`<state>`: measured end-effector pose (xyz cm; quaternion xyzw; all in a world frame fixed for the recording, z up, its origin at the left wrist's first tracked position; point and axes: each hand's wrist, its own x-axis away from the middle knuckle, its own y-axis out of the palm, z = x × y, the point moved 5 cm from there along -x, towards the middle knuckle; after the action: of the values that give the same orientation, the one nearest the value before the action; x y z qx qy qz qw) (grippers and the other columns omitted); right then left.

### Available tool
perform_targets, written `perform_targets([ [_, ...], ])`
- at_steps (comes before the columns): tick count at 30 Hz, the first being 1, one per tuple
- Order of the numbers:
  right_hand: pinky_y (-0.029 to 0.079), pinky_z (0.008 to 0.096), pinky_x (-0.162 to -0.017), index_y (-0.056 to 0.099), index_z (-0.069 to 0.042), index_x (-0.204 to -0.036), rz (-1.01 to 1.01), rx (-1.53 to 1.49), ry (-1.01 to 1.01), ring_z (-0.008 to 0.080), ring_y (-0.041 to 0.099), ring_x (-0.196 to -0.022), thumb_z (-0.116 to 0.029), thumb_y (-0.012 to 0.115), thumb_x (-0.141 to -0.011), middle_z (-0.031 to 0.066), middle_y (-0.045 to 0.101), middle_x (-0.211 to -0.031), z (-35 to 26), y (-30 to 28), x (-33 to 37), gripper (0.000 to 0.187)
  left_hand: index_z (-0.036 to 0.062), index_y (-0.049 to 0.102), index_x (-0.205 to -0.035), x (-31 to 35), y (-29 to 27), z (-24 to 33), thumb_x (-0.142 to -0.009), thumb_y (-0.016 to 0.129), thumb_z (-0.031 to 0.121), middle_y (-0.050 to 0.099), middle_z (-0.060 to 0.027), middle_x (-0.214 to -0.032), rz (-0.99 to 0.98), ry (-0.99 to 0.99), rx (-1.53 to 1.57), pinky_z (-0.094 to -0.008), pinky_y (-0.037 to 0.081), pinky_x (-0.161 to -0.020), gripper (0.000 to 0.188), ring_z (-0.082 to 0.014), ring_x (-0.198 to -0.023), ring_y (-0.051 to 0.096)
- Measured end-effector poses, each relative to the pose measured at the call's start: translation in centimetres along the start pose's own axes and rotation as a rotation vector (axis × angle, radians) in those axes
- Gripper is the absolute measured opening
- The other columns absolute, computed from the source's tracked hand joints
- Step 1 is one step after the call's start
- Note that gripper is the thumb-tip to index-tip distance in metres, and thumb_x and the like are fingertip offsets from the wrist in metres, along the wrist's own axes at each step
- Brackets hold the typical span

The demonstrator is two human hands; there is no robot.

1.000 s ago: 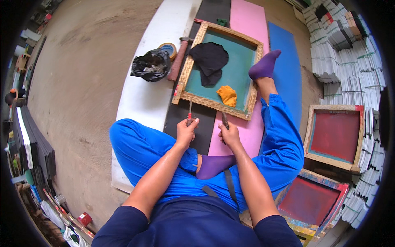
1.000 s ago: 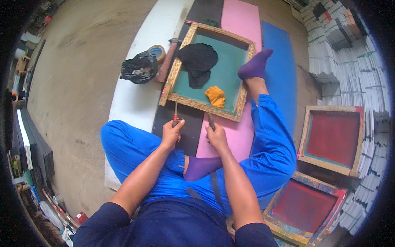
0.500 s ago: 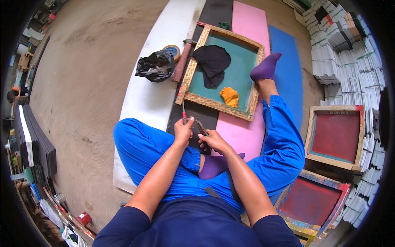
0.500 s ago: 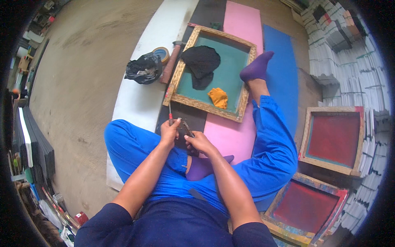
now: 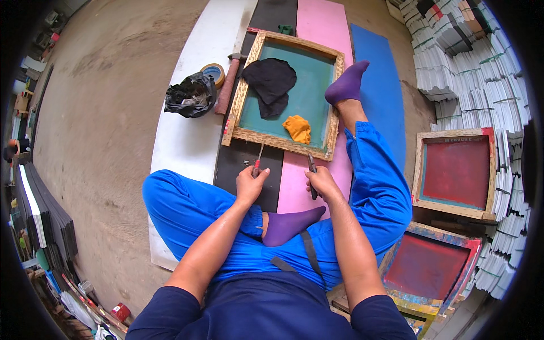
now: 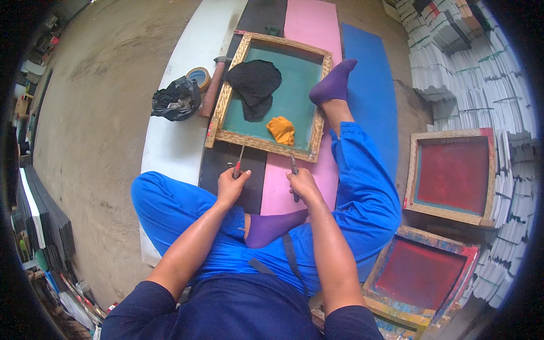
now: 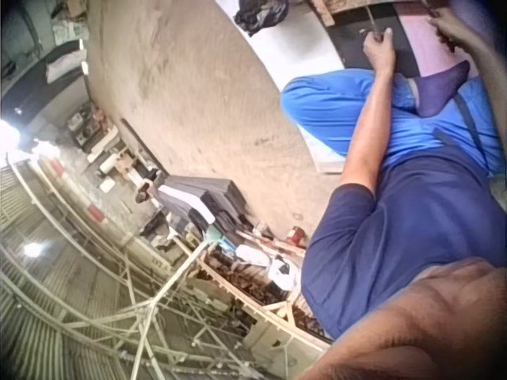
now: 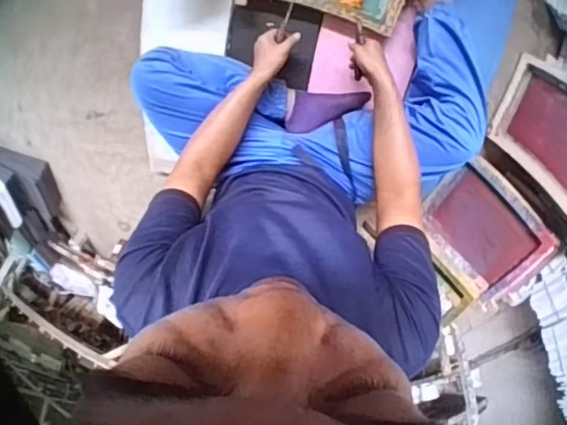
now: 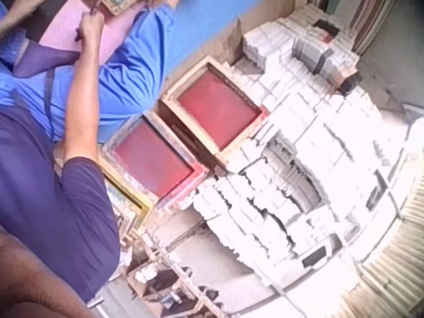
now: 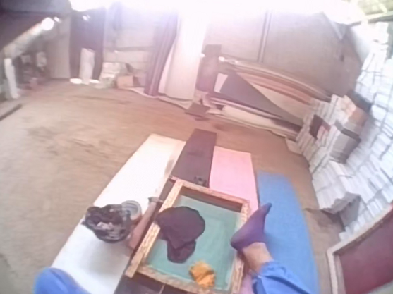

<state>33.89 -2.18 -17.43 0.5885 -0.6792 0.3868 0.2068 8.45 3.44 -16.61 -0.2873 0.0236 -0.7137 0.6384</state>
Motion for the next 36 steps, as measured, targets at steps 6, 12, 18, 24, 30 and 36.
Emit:
perform_targets([
  [6, 0.047, 0.0387, -0.049, 0.058, 0.004, -0.088, -0.024, 0.030, 0.020, 0.0213, 0.063, -0.056, -0.024, 0.061, -0.095, 0.0090, 0.060, -0.069, -1.4, -0.8, 0.3, 0.030, 0.0005, 0.068, -0.078, 0.0, 0.7, -0.2, -0.083, 0.078, 0.035, 0.063, -0.0100, -0.062, -0.035, 0.025, -0.051, -0.0376, 0.047, -0.058, 0.036, -0.0199, -0.059, 0.061],
  [12, 0.047, 0.0388, -0.046, 0.057, 0.005, -0.091, -0.038, 0.025, 0.062, 0.0220, 0.063, -0.056, -0.024, 0.060, -0.096, 0.0099, 0.059, -0.069, -2.2, -0.9, -0.5, 0.029, -0.0004, 0.069, -0.079, -0.1, 0.4, -0.3, -0.082, 0.077, 0.036, 0.065, -0.0129, -0.064, -0.029, 0.014, -0.051, -0.0398, 0.048, -0.060, 0.037, -0.0242, -0.061, 0.065],
  [18, 0.051, 0.0367, -0.044, 0.054, 0.002, -0.104, -0.080, 0.077, 0.095, 0.0209, 0.063, -0.052, -0.025, 0.058, -0.099, 0.0109, 0.061, -0.070, -2.6, -1.3, -0.8, 0.029, -0.0006, 0.069, -0.080, -0.2, 0.8, -0.3, -0.083, 0.077, 0.036, 0.065, -0.0130, -0.064, -0.043, 0.015, -0.028, -0.0402, 0.048, -0.060, 0.037, -0.0243, -0.061, 0.064],
  [24, 0.052, 0.0437, -0.050, 0.064, 0.007, -0.089, 0.080, 0.231, 0.051, 0.0287, 0.067, -0.059, -0.025, 0.056, -0.095, 0.0200, 0.066, -0.072, -3.0, -0.6, -0.3, 0.034, -0.0003, 0.066, -0.075, -0.6, 1.3, -0.3, -0.086, 0.076, 0.033, 0.055, -0.0033, -0.057, -0.035, 0.046, -0.001, -0.0357, 0.039, -0.052, 0.036, -0.0116, -0.055, 0.049],
  [30, 0.053, 0.0543, -0.081, 0.068, 0.003, -0.098, 0.265, 0.341, -0.033, 0.0459, 0.068, -0.090, -0.029, 0.055, -0.094, 0.0293, 0.070, -0.087, -1.5, 0.0, -0.9, 0.035, 0.0010, 0.065, -0.074, -1.0, 1.6, 0.0, -0.087, 0.076, 0.033, 0.053, -0.0014, -0.056, -0.055, 0.015, 0.021, -0.0345, 0.038, -0.052, 0.036, -0.0100, -0.055, 0.047],
  [36, 0.055, 0.0496, -0.071, 0.065, 0.002, -0.092, 0.308, 0.233, -0.081, 0.0388, 0.070, -0.073, -0.028, 0.057, -0.094, 0.0239, 0.069, -0.079, 0.1, 1.1, -1.5, 0.031, 0.0042, 0.061, -0.071, -1.5, 1.9, -0.6, -0.088, 0.075, 0.031, 0.051, 0.0025, -0.056, -0.064, -0.018, 0.057, -0.0318, 0.035, -0.050, 0.035, -0.0072, -0.053, 0.045],
])
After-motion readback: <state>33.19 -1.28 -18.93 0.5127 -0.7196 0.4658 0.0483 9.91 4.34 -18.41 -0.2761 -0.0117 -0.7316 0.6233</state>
